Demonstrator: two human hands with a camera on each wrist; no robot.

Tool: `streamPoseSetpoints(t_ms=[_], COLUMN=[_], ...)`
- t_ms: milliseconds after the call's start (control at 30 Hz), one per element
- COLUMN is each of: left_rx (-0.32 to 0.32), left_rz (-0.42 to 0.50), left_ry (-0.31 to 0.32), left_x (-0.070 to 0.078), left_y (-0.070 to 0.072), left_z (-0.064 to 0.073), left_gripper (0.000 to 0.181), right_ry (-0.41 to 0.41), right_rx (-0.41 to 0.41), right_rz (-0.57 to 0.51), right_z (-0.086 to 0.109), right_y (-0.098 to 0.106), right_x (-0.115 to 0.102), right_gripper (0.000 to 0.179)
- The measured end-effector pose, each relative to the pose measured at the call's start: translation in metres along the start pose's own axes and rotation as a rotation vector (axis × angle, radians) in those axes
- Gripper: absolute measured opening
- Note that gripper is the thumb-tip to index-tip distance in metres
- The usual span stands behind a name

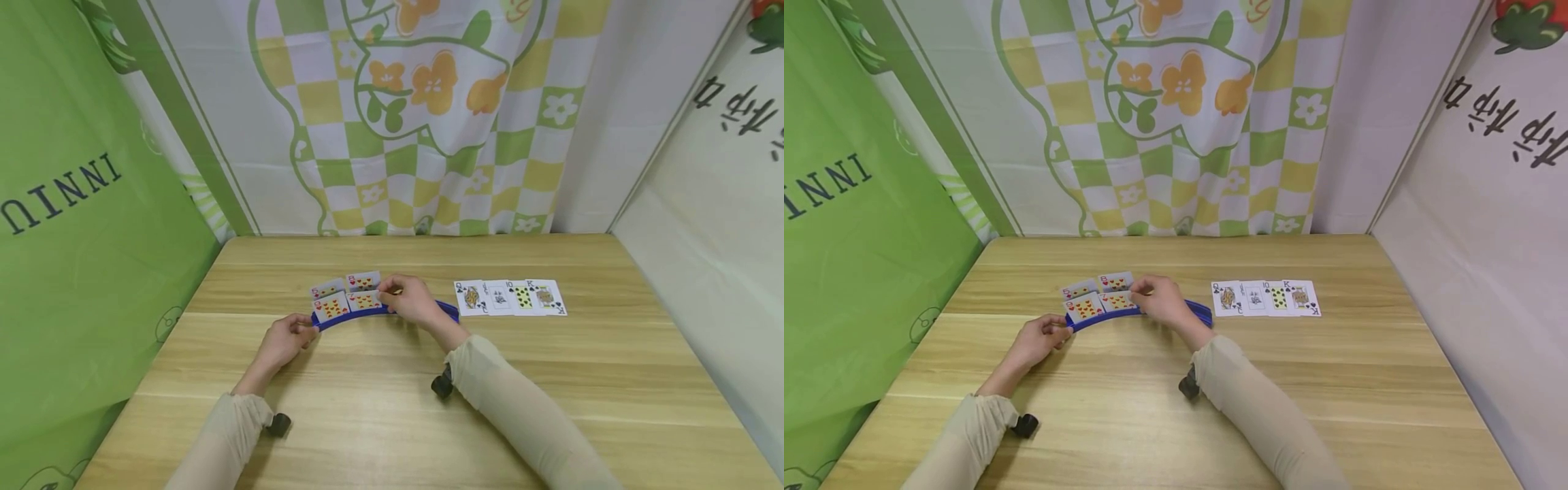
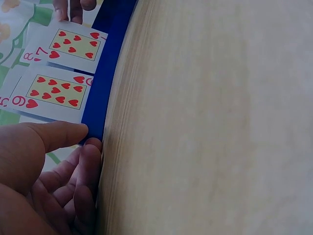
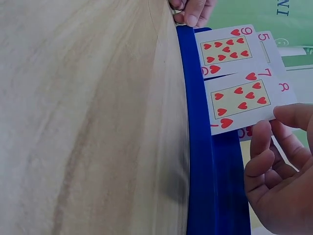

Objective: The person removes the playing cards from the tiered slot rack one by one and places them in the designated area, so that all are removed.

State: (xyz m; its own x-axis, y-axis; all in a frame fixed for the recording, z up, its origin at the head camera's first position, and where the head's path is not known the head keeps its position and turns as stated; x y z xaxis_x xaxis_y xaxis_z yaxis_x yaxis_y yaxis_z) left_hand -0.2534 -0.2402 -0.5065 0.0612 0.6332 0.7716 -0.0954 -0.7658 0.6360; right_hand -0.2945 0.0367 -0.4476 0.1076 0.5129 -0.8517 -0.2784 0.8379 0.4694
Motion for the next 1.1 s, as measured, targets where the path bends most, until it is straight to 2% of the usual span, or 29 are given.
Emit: streamPoseSetpoints(t_ms=[367,500,900,1100], left_rx=[0.004,0.005,0.012,0.013], left_rz=[0.007,0.005,0.001,-0.006], left_ry=[0.008,0.006,0.003,0.002], left_x=[0.001,0.000,0.000,0.000], left_y=[0.000,0.000,-0.001,0.000], left_z=[0.000,0.000,0.000,0.000], left_gripper=[0.039,0.039,0.039,0.038], right_ry=[0.076,0.092,0.062,0.029], right_rx=[0.060,0.056,0.013,0.019], right_rz=[0.050,0.057,0.011,0.005], right_z=[0.002,0.003,0.007,0.008], right_y=[0.011,0.014,0.015,0.021], right_x=[-0.009,-0.011,-0.006,0.001], right_gripper=[0.011,0.013,0.017,0.017])
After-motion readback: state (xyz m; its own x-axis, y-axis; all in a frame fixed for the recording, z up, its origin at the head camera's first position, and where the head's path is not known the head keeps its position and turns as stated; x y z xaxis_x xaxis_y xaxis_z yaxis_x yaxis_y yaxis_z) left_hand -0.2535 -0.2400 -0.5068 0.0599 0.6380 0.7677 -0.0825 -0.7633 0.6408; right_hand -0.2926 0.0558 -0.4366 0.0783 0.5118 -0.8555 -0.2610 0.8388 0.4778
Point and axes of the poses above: each hand's wrist, its own z-axis away from the middle knuckle, its own y-axis out of the back of the hand, x = y × z, the point moved 5 cm from there along -z, towards the middle knuckle, and after that the axes turned 12 degrees about -y, right-handed, at the moved point
